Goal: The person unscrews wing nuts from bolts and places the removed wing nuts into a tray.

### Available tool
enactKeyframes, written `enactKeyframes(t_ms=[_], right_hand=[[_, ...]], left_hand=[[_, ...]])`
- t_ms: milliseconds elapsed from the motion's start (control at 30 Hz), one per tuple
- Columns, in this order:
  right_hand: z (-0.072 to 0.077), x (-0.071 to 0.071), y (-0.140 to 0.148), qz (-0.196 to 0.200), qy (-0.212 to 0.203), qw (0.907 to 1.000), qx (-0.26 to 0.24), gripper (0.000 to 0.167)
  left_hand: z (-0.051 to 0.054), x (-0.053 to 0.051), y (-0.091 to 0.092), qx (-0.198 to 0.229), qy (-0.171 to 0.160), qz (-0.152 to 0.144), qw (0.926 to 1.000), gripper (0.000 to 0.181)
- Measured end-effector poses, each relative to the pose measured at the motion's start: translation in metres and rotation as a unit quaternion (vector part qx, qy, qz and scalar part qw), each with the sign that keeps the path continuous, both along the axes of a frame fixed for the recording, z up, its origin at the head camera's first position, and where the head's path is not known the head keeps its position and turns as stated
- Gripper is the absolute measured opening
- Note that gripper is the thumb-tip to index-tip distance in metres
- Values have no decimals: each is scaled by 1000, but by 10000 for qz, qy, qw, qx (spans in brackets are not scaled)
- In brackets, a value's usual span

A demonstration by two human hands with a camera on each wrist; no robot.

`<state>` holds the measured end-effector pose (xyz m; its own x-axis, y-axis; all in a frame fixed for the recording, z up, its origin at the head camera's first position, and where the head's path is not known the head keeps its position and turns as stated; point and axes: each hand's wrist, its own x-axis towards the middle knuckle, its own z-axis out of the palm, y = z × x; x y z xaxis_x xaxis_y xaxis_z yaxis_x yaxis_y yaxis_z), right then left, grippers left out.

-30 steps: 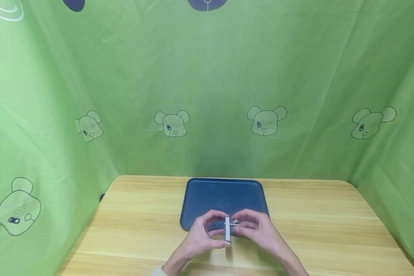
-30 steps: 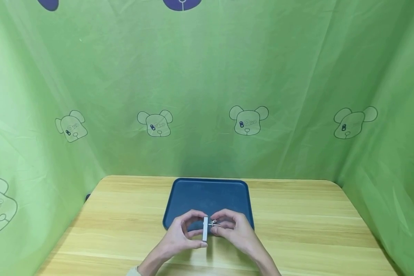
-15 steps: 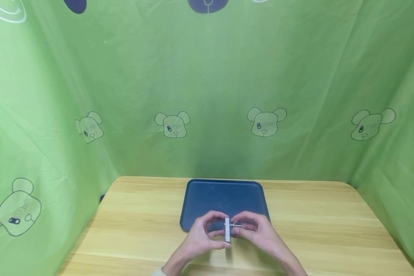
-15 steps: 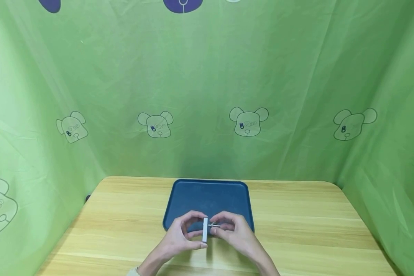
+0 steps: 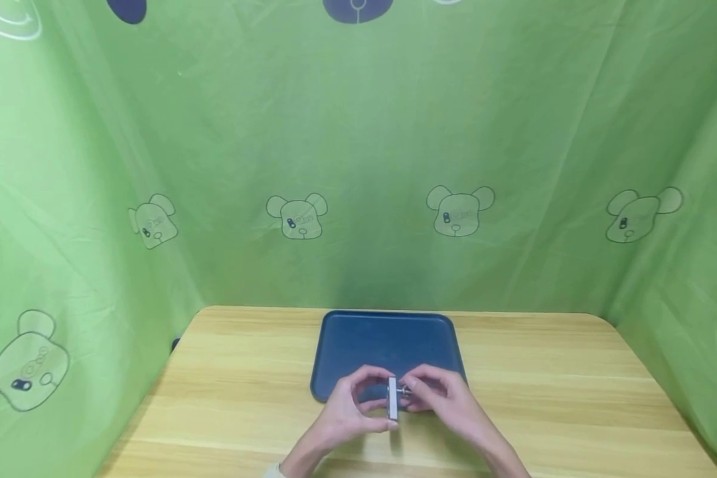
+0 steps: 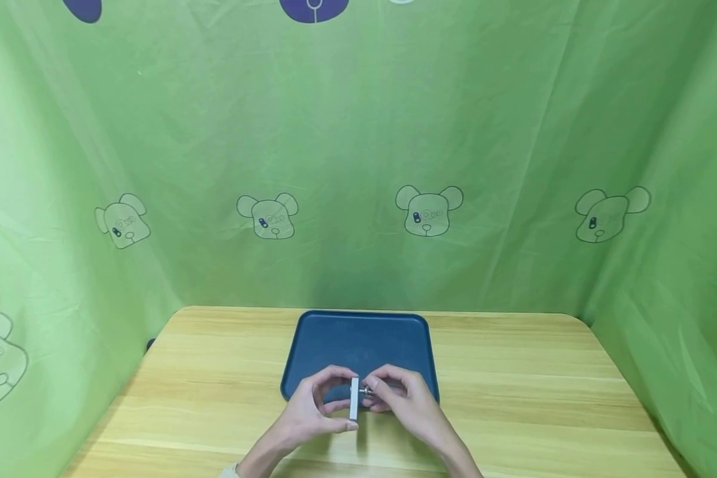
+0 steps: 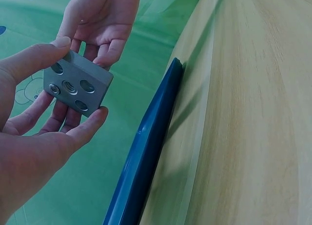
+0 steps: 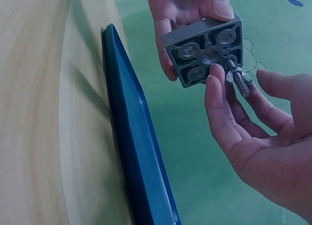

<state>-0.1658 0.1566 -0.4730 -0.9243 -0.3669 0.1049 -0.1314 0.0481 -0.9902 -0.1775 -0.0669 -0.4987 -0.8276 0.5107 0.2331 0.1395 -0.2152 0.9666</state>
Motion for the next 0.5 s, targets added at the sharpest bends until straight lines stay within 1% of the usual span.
enactKeyframes(t_ms=[233,500], right_hand=[[1,1,0,-60,5,10000,-28,28],[0,-1,0,-176,63,9997,147,27]], left_hand=[[-1,0,0,34,9,-48,10000,70],[-1,0,1,13,32,-58,10000,66]])
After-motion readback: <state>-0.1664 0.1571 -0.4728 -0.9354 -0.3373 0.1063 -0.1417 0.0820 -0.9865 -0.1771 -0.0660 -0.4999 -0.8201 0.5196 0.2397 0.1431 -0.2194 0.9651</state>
